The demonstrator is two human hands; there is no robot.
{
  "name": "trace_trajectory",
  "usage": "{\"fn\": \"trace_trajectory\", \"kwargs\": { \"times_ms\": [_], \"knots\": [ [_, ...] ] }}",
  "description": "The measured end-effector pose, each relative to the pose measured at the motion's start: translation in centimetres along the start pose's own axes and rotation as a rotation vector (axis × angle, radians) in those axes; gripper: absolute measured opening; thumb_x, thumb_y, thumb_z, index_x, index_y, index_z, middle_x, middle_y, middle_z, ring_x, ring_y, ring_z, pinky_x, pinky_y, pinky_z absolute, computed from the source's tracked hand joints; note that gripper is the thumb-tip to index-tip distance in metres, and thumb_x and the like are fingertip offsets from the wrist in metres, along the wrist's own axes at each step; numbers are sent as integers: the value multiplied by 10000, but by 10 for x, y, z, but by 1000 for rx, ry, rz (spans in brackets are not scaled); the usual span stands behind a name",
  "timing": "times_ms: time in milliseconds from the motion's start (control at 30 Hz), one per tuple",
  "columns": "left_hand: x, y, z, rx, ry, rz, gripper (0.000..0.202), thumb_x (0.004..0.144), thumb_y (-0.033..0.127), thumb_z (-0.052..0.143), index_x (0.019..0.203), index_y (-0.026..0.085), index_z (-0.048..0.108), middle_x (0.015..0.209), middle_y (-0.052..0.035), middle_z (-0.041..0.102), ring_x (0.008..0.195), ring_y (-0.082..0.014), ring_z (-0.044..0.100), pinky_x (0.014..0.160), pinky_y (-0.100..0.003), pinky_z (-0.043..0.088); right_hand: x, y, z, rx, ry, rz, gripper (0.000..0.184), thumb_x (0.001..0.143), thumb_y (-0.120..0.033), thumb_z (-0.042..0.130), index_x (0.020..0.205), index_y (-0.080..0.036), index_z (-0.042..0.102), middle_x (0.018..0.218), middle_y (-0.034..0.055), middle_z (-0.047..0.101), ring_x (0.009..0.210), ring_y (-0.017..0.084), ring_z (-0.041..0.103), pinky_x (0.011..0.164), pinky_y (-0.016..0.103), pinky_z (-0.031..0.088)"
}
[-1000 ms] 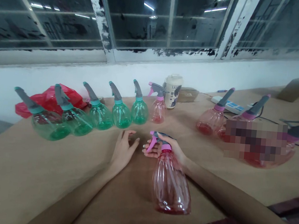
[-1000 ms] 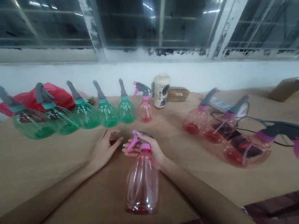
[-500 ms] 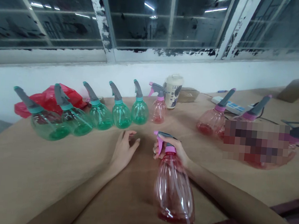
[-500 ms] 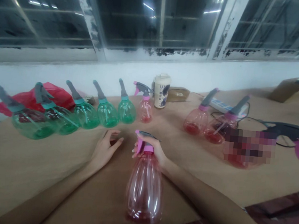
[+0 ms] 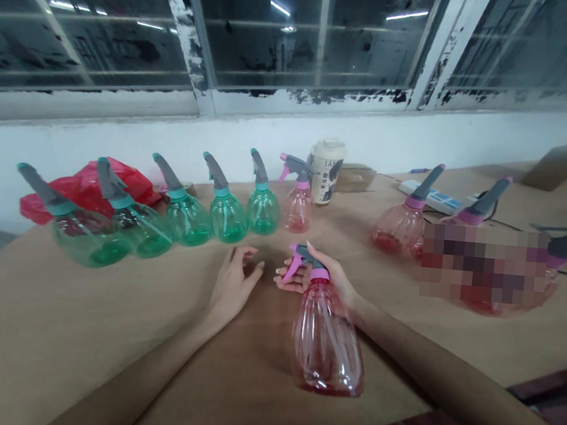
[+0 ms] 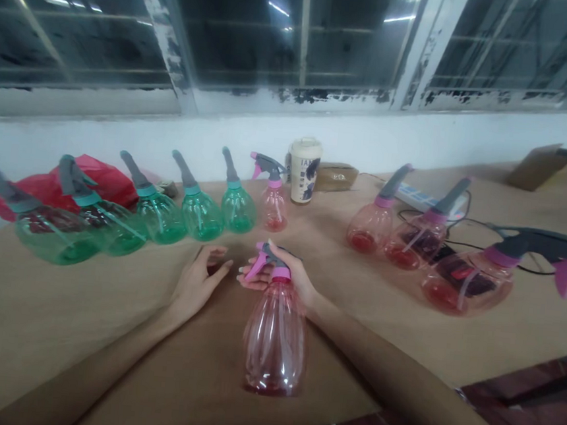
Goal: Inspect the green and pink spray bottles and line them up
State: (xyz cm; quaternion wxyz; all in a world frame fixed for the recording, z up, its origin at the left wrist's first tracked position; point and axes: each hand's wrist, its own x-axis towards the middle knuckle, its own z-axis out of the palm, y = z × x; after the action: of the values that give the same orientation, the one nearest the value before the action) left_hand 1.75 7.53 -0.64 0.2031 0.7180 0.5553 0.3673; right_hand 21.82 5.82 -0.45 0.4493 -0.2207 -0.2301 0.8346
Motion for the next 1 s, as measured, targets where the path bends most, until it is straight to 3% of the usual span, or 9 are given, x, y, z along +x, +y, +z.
{"fn": "trace_trajectory", "kwargs": {
  "times_ms": [167,333,533,667,800,1000],
  "knots": [
    [0,5,-2,-26,-4,-8,192,818,261,539,997,194,519,977,-56,611,886,-196,618,833,-383,480,-5,-2,9,10,26,-38,260,862,-360,523,986,-143,595,848,84,686,857,210,678,902,412,478],
    [0,8,-3,-31,-19,-17,186,817,253,539,993,194,517,953,-47,628,860,-193,631,821,-383,484,-4,-2,10,-21,42,-34,257,867,-328,515,936,-102,614,824,109,680,841,203,669,879,386,489],
    [0,8,-3,-37,-15,-18,184,818,272,540,984,197,516,957,-48,627,868,-195,632,819,-378,486,-12,-7,10,-113,121,-113,150,791,-277,602,777,-131,634,680,30,634,635,147,624,684,306,527],
    [0,7,-2,-41,-14,-14,193,820,284,535,992,197,517,1002,-54,618,871,-192,627,819,-374,483,-26,-15,20,-160,-1,-157,190,810,-263,563,672,-144,617,594,14,594,562,119,580,572,246,490],
    [0,6,-3,-31,-30,-38,213,827,300,521,1011,192,515,1029,-68,610,855,-193,627,802,-376,486,-27,-12,25,-146,-88,-157,190,823,-280,551,803,-122,655,707,65,652,691,177,637,715,350,519],
    [1,7,-4,-33,-39,-15,204,824,283,527,1006,191,513,991,-60,622,891,-199,625,820,-377,484,-10,2,14,-26,-25,-33,319,865,-379,498,873,-92,638,780,125,676,853,232,661,878,435,477]
  ]
}}
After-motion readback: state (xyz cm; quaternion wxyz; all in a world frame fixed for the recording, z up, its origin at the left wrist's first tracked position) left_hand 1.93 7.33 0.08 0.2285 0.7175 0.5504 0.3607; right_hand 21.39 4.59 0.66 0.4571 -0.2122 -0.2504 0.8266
